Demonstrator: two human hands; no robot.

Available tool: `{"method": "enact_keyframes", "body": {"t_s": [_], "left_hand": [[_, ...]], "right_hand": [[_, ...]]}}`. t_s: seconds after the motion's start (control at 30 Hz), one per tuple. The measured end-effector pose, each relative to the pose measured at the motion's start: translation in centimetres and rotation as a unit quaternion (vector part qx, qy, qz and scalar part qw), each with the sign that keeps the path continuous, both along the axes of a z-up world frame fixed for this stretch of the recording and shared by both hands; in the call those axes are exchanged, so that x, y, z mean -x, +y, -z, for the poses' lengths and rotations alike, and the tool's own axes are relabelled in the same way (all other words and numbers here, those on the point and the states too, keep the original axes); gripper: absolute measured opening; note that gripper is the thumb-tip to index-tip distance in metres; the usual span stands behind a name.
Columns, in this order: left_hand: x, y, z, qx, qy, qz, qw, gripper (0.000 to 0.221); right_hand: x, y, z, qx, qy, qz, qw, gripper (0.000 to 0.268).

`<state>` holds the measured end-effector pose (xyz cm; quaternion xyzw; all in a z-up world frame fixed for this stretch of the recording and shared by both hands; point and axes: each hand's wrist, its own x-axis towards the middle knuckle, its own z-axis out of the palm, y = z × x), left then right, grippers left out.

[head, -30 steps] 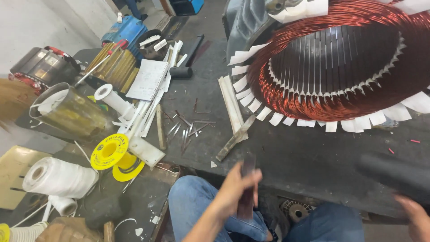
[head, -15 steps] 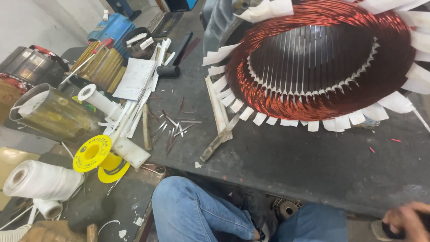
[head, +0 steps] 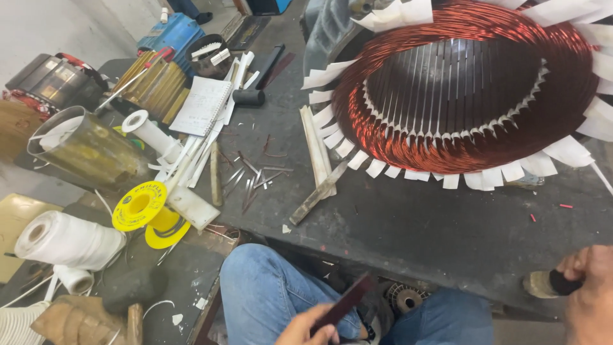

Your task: The person is performing the final shaping of motor windings by using a rubber mallet and a wedge to tap the copper coils into place within the stator slots.

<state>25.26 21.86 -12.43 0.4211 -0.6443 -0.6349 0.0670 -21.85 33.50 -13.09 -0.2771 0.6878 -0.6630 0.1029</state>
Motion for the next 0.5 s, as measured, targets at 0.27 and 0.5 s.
{"method": "enact_keyframes", "body": {"t_s": [0.27, 0.5], "left_hand": [[4.8, -6.7, -11.9, 0.356, 0.075, -0.04, 0.931, 0.034], [10.7, -11.4, -12.9, 0.605, 0.027, -0.044, 0.794, 0.039]], "right_hand": [[-3.4, -0.7, -4.4, 0.026, 0.044, -0.056, 0.997, 0.025], [-3.2, 0.3, -1.3, 0.043, 0.04, -0.047, 0.997, 0.022]]}}
